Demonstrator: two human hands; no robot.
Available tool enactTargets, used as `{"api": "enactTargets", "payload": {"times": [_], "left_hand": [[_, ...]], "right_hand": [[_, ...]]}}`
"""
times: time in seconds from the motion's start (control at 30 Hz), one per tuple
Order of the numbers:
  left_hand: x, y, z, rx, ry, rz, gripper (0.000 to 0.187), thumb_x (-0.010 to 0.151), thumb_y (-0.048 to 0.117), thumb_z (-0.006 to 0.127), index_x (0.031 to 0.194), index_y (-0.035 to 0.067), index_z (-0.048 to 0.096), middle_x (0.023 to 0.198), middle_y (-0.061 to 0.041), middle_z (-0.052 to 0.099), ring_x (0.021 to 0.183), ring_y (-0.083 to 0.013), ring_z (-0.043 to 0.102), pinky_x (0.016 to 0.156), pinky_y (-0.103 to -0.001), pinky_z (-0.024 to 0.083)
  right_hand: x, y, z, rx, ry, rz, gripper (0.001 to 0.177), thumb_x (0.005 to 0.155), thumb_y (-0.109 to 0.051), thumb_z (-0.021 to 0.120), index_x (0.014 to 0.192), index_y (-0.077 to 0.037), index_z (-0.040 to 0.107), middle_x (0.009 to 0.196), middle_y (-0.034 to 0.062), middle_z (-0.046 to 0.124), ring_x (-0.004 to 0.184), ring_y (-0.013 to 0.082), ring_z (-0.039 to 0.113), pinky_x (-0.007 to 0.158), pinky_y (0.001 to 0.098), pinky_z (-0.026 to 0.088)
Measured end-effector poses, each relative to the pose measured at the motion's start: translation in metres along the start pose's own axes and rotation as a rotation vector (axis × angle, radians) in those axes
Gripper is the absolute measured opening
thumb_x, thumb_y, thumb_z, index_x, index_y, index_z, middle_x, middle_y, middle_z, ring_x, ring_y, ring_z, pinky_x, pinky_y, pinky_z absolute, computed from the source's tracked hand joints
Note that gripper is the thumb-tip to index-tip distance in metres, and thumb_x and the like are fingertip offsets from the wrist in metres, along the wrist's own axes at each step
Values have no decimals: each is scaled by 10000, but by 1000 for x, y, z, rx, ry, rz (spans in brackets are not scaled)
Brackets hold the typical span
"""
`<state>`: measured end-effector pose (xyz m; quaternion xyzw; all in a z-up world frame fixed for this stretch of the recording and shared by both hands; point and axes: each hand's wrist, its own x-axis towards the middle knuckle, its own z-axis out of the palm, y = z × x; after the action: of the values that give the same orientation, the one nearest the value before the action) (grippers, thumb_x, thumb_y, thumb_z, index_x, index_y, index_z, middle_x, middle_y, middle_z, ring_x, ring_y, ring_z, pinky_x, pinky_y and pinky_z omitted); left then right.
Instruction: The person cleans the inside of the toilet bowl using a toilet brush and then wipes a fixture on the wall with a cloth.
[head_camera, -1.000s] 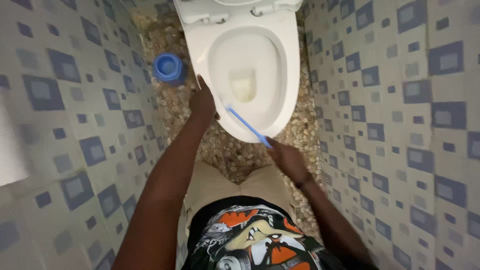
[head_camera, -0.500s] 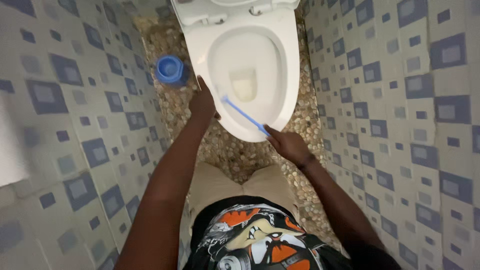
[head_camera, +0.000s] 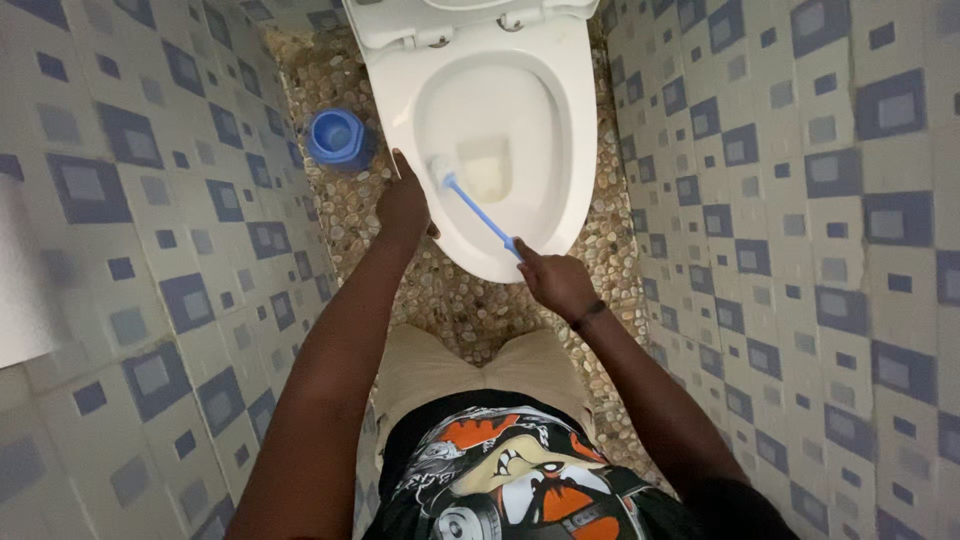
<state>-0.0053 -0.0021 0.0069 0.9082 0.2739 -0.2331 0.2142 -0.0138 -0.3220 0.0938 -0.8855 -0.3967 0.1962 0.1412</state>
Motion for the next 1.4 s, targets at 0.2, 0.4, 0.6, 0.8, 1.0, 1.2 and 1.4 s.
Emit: {"api": "enactTargets", "payload": {"times": [0.2, 0.4, 0.6, 0.8, 1.0, 1.2, 1.4], "left_hand": [[15, -5, 14, -121, -48, -47, 1103, 934, 107, 730, 1606, 91, -144, 1429, -383, 464, 959, -367, 736, 690, -427, 649], [17, -4, 16, -60, 39, -29, 1059, 938, 196, 740, 1583, 86, -93, 1389, -393, 487, 991, -384, 711, 737, -445, 617], [29, -16, 37, -18, 133, -2, 1011, 983, 143, 696, 1594, 67, -106, 1306, -414, 553, 1042, -417, 699, 747, -474, 615], [21, -5, 20, -83, -52, -65, 1054, 1038, 178, 663, 1641, -21, -178, 1028, -275, 731, 805, -335, 775, 670, -453, 664], [5, -7, 5, 1, 20, -11, 1155, 940, 148, 759, 1636, 27, -154, 1003, -230, 745, 804, -322, 748, 662, -452, 611], [11, 2, 5, -500, -111, -190, 730, 1174, 432, 339, 1658, 35, -38, 1013, -236, 747, 760, -340, 788, 661, -431, 661], [-12, 3, -18, -38, -84, -57, 1459, 723, 212, 958, 1605, 26, -188, 1038, -249, 722, 813, -326, 725, 692, -427, 601]], "right_hand": [[-55, 5, -48, -148, -294, 186, 522, 1035, -301, 530, 1541, -236, 418, 647, 67, 653, 508, 220, 642, 460, 377, 507], [-28, 4, -22, -177, -153, 134, 543, 1055, -273, 495, 1559, -92, 408, 582, 58, 632, 433, 218, 596, 363, 353, 465], [-51, -26, -63, -192, -234, 117, 457, 1042, -299, 501, 1484, -182, 495, 596, 38, 636, 430, 199, 563, 377, 372, 444], [-15, 4, -78, -508, -269, 312, 540, 1012, -162, 494, 1549, -131, 452, 580, 33, 636, 433, 175, 585, 373, 372, 476], [-17, -22, -62, -410, -286, 54, 478, 1021, -194, 459, 1497, -161, 495, 595, 22, 615, 477, 173, 573, 456, 379, 448], [-18, -13, -89, -601, -402, 263, 502, 1098, -178, 420, 1570, -18, 358, 586, 18, 623, 438, 153, 573, 345, 318, 446], [13, -19, -62, -552, -471, 173, 589, 1014, -95, 465, 1585, -57, 329, 564, 53, 640, 451, 187, 605, 453, 371, 478]]}}
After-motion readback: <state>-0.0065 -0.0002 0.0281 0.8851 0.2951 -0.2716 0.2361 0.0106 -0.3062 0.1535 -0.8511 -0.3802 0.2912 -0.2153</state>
